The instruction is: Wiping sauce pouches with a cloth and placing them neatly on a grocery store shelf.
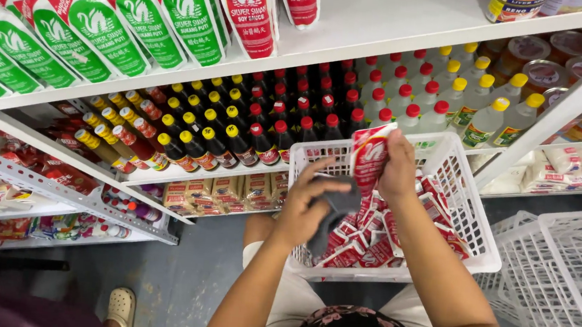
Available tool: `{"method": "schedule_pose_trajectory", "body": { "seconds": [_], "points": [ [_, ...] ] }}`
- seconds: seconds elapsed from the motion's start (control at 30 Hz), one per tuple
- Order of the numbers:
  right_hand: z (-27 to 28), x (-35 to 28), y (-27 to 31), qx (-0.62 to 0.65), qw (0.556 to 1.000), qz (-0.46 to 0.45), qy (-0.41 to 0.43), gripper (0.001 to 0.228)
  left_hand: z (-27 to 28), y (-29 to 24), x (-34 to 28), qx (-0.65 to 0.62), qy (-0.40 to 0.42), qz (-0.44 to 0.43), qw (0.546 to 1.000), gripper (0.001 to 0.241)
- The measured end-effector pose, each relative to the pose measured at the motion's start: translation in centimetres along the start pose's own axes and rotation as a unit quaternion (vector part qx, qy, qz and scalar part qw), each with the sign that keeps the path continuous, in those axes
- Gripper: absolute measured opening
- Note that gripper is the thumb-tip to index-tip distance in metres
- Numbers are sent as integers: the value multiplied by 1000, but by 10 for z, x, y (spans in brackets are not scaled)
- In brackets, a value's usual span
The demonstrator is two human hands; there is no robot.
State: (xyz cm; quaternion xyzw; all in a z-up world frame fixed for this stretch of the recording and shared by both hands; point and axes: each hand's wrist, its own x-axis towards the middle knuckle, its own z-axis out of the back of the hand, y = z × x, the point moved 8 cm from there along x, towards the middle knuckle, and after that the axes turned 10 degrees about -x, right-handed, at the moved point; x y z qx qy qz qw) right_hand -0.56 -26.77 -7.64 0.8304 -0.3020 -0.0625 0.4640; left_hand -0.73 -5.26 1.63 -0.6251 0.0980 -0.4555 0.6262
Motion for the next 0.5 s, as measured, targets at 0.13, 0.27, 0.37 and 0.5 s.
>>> {"method": "schedule_pose_trajectory", "body": {
  "seconds": [0.13, 0.27, 0.37, 0.5],
  "points": [
    [-16, -1, 1, -103, 994, 21, 5, 47, 15, -4, 29, -80, -36, 0, 996, 31],
    [-52, -6, 32, -225, 965, 121, 66, 49, 11, 25, 46, -81, -61, 66, 993, 25],
    [-44, -10, 28, -248, 965, 82, 30, 48, 13, 36, 45, -41, -89, 75, 992, 22],
    [-4, 4, 4, -246, 968, 46, -18, 36, 35, 42, 46, 54, -126, 13, 990, 20]
  ]
}}
